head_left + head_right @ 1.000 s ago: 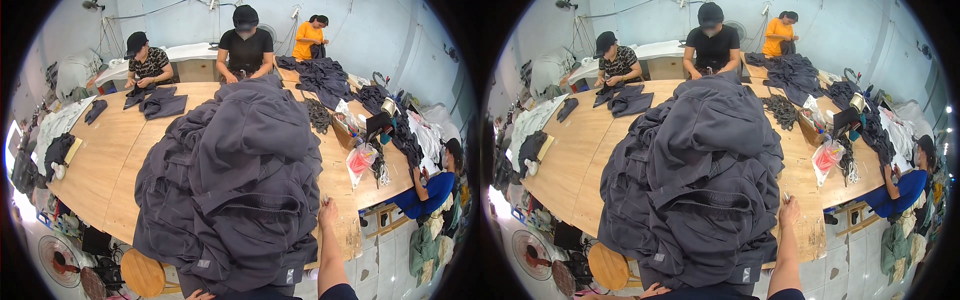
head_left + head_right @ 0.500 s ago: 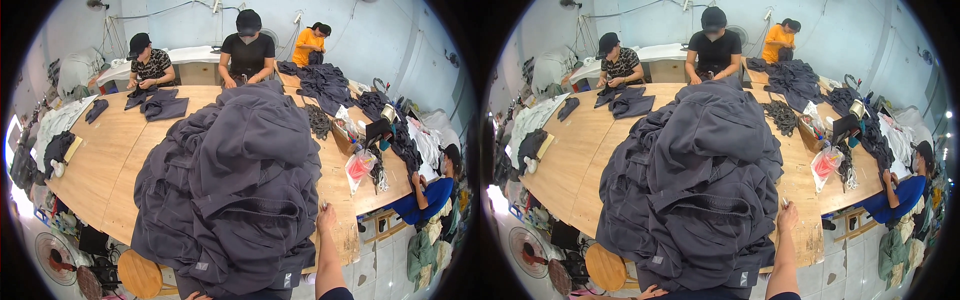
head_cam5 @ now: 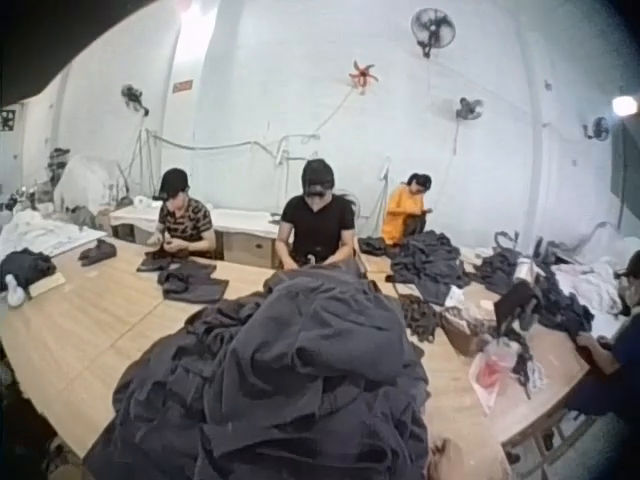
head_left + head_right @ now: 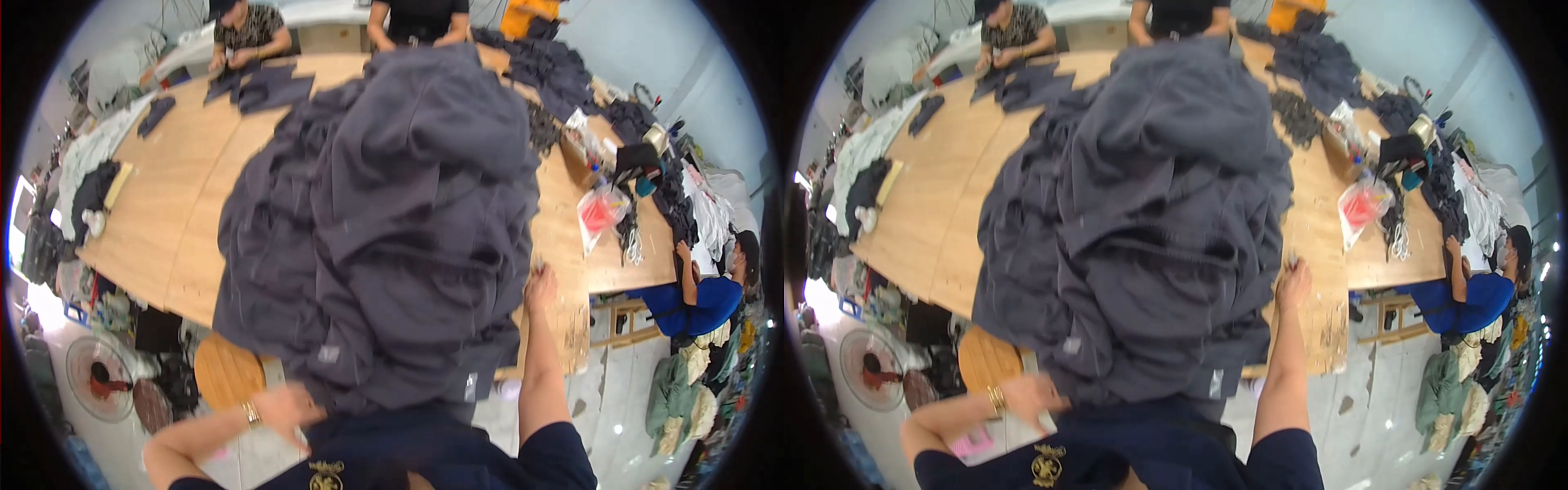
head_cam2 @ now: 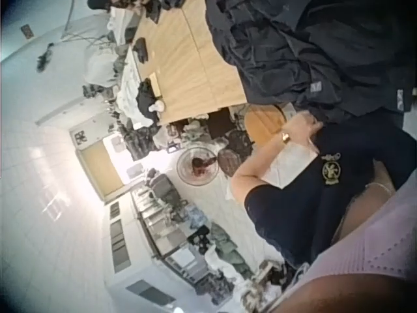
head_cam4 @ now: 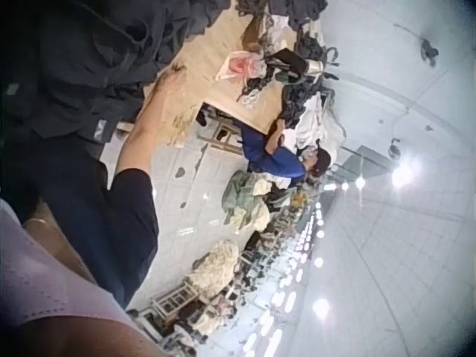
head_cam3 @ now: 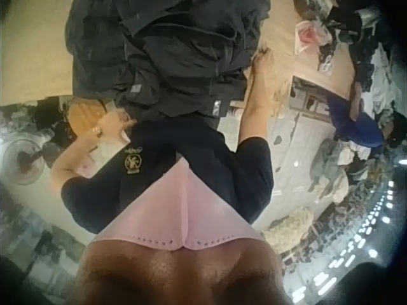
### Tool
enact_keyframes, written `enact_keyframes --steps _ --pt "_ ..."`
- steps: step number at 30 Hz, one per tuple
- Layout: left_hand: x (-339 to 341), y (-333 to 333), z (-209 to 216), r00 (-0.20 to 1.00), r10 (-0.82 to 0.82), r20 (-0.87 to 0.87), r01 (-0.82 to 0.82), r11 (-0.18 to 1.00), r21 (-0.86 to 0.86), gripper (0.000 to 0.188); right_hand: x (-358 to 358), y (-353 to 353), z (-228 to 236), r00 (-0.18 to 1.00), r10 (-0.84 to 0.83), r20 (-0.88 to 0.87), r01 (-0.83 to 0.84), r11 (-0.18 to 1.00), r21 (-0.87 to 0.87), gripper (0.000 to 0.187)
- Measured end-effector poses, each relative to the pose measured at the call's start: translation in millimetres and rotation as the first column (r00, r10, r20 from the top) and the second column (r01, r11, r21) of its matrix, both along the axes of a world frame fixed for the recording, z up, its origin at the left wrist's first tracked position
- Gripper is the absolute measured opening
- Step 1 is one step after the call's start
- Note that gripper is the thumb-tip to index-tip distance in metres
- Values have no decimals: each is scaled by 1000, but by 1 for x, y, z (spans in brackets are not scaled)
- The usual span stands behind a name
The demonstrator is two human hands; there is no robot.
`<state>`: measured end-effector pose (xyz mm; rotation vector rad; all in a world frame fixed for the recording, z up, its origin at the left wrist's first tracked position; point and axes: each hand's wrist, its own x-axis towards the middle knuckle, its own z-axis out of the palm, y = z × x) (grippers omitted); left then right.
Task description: Sort and inspect garments on a large production table.
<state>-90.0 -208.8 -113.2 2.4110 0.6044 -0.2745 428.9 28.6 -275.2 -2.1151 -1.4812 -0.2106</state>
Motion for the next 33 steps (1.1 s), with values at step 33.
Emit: enact_keyframes --steps 33 --pt "41 162 33 438 640 631 -891 404 209 34 -165 -61 168 278 569 -774 -364 808 463 24"
